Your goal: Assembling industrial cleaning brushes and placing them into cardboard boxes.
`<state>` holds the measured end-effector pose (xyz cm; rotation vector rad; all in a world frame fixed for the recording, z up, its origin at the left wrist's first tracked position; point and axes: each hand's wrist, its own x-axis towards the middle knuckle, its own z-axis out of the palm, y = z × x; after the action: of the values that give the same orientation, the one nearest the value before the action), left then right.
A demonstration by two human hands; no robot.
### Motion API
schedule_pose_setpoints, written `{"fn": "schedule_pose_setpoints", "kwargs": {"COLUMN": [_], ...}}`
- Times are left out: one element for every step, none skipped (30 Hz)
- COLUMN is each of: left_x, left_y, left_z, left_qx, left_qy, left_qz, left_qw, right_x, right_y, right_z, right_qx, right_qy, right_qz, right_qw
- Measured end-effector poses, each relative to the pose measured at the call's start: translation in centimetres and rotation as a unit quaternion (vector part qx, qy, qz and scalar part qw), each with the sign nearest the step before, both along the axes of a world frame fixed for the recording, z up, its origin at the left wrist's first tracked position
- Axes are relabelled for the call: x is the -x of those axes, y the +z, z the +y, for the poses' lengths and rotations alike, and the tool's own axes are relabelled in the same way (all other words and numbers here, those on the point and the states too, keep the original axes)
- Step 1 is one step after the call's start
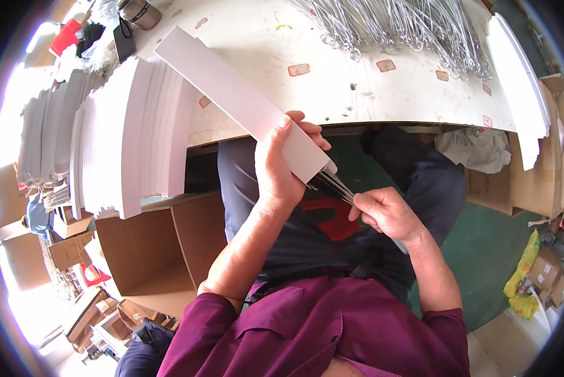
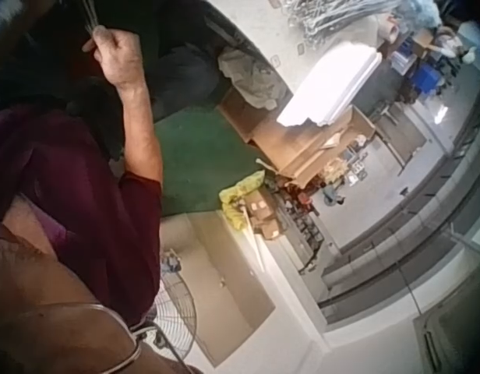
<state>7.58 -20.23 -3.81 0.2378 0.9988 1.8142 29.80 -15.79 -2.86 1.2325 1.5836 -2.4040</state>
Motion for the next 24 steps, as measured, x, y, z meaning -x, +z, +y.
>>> {"fn": "schedule_pose_setpoints", "kwargs": {"left_x": [-0.3, -0.6, -1.0, -1.5, -2.0, -2.6, -3.0, -3.0, -2.7, -2.4, -2.1, -1.9, -1.4, -0.9, -0.6, -0.2, 0.2, 0.5, 0.8, 0.5, 0.1, -0.4, -1.0, -1.7], "left_y": [0.0, -0.2, -0.3, -0.5, -0.7, -0.8, -0.8, -0.9, -0.9, -0.9, -0.5, -0.4, -0.2, 0.0, 0.4, 0.7, 1.0, 1.2, 1.2, 1.2, 1.2, 1.1, 0.8, 0.5], "left_z": [-0.1, -0.3, -0.4, -0.5, -0.7, -0.8, -0.9, -0.7, -0.7, -0.6, -0.5, -0.4, -0.3, -0.3, -0.2, -0.2, -0.1, 0.0, 0.2, 0.3, 0.6, 0.8, 0.8, 0.7], "left_qx": [0.000, 0.003, 0.006, 0.006, 0.015, 0.024, 0.027, 0.027, 0.020, 0.012, 0.010, 0.010, 0.005, 0.000, -0.001, -0.001, -0.007, -0.015, -0.025, -0.026, -0.021, -0.015, -0.004, -0.005], "left_qy": [-0.001, -0.006, -0.010, -0.011, -0.023, -0.036, -0.037, -0.039, -0.027, -0.015, -0.012, -0.013, 0.004, 0.021, 0.031, 0.032, 0.044, 0.055, 0.055, 0.054, 0.050, 0.045, 0.036, 0.017], "left_qz": [-0.001, -0.003, -0.006, -0.006, -0.012, -0.019, -0.020, -0.021, -0.024, -0.027, -0.023, -0.024, -0.020, -0.017, -0.017, -0.017, -0.022, -0.028, -0.027, -0.027, -0.024, -0.021, -0.025, -0.029], "left_qw": [1.000, 1.000, 1.000, 1.000, 1.000, 0.999, 0.999, 0.999, 0.999, 0.999, 1.000, 1.000, 1.000, 1.000, 0.999, 0.999, 0.999, 0.998, 0.998, 0.998, 0.998, 0.999, 0.999, 0.999], "right_x": [0.3, 0.6, 0.9, 1.3, 1.7, 2.2, 2.9, 3.2, 3.6, 3.5, 3.4, 3.5, 3.2, 2.8, 2.1, 1.4, 0.7, 0.0, -0.6, -1.0, -1.1, -0.9, -0.2, 0.5], "right_y": [0.0, 0.1, 0.1, 0.0, -0.1, -0.1, 0.0, -0.1, -0.8, -0.8, -0.5, 0.3, 1.4, 2.3, 3.1, 3.3, 3.0, 2.8, 2.6, 2.3, 1.8, 1.5, 1.4, 1.3], "right_z": [-0.1, -0.2, -0.2, -0.1, 0.1, 0.2, 0.3, 0.5, 0.7, 0.7, 0.7, 0.8, 1.0, 1.4, 1.8, 2.1, 1.9, 1.9, 1.8, 1.7, 1.3, 1.1, 0.8, 0.4], "right_qx": [-0.009, -0.019, -0.019, -0.028, -0.036, -0.037, -0.078, -0.120, -0.164, -0.164, -0.170, -0.175, -0.223, -0.222, -0.292, -0.359, -0.395, -0.397, -0.425, -0.453, -0.482, -0.483, -0.526, -0.567], "right_qy": [0.003, 0.005, 0.005, -0.001, -0.006, -0.009, -0.020, -0.031, -0.035, -0.037, -0.045, -0.052, -0.017, -0.014, 0.054, 0.121, 0.113, 0.113, 0.109, 0.105, 0.093, 0.092, 0.067, 0.041], "right_qz": [0.009, 0.018, 0.018, 0.016, 0.013, 0.012, 0.009, 0.005, 0.020, 0.018, 0.029, 0.042, 0.027, 0.029, -0.018, -0.065, -0.064, -0.065, -0.088, -0.110, -0.099, -0.100, -0.085, -0.072], "right_qw": [1.000, 1.000, 1.000, 0.999, 0.999, 0.999, 0.997, 0.992, 0.986, 0.986, 0.984, 0.982, 0.974, 0.974, 0.955, 0.923, 0.909, 0.909, 0.894, 0.878, 0.866, 0.865, 0.843, 0.820]}}
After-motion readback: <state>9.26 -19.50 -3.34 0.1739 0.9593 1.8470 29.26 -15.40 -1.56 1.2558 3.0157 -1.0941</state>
